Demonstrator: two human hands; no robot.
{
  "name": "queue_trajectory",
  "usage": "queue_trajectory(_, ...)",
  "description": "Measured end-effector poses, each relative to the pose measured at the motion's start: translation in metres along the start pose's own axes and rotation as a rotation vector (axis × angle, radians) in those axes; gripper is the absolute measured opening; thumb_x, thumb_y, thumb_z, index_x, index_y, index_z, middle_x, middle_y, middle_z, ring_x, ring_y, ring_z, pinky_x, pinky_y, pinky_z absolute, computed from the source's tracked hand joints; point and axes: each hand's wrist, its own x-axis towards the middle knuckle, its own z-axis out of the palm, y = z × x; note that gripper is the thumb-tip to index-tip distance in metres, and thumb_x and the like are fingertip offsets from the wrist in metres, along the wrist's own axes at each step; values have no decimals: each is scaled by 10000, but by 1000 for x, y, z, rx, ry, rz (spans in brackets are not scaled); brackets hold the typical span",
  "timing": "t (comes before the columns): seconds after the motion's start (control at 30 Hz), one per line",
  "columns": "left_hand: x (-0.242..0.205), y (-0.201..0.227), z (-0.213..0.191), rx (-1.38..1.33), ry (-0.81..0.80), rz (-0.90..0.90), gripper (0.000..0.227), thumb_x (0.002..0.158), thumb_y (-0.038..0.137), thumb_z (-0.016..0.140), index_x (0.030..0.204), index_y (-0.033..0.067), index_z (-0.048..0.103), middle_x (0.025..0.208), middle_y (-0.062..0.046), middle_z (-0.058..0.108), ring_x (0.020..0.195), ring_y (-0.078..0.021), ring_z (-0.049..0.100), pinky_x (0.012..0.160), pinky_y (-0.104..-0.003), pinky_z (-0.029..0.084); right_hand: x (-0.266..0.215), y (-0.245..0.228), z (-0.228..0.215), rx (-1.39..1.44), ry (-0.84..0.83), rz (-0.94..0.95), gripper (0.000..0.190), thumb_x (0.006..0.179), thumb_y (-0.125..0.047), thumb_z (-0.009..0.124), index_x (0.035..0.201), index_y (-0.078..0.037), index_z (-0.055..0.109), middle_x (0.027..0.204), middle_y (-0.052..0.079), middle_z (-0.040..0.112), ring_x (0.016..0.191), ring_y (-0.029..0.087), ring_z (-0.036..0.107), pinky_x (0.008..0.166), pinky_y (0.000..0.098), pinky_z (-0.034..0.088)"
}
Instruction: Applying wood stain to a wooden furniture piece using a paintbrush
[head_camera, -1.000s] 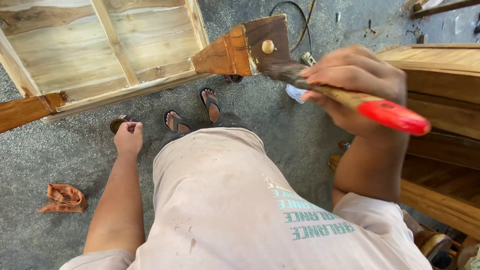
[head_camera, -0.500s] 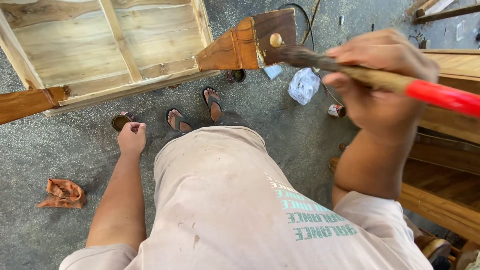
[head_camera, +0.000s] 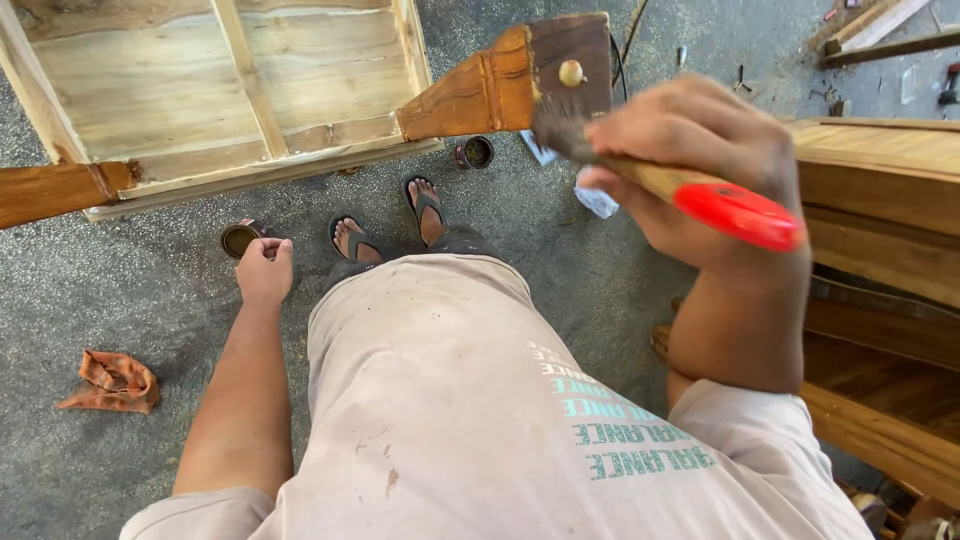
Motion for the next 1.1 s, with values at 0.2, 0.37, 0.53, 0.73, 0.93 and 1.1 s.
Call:
queue_trajectory(0.2,-5,-21,0,15,-32,-16,240,1026,281,688,1065,45,681,897,-59,689,774,-188,627,717,-343,513,-3,3,3,-108,89,-87,249,1012,23,917,1035,110,684,1058,231,761,934,365,695,887,448,525)
queue_trajectory(0.37,-4,-24,-3,-2,2,-10,216,1026,267,690,1069,55,687,905,-59,694,787,-190,630,736,-343,515,-11,-4,6,-8,103,-4,237,962,1,875,977,91,656,988,205,730,938,339,714,866,428,559)
queue_trajectory(0.53,-8,-28,-5,7,-31,-23,226,1023,282,687,1070,61,693,908,-56,692,797,-192,630,743,-346,511,-6,-9,13,-72,101,-18,228,986,35,888,1021,121,681,1057,236,744,922,350,688,891,448,551)
queue_trajectory(0.73,-8,-33,-11,22,-69,-54,244,1017,295,674,1072,59,698,928,-65,692,823,-202,632,763,-357,515,-35,19,21,118,294,199,228,1103,-69,706,1161,66,531,1135,227,606,998,316,636,913,398,572)
queue_trajectory(0.93,-8,-63,-7,43,-66,-3,244,1015,270,678,1071,33,703,919,-83,699,805,-216,637,762,-363,519,-44,30,19,-105,391,228,201,1197,-60,681,1189,101,559,1076,228,604,786,259,523,677,359,480)
queue_trajectory(1.1,-29,-69,-10,13,17,3,218,1019,255,689,1076,45,696,927,-78,697,816,-206,633,771,-357,517,-48,38,22,-107,438,214,179,1199,6,717,1174,113,576,976,216,636,699,226,512,611,333,435)
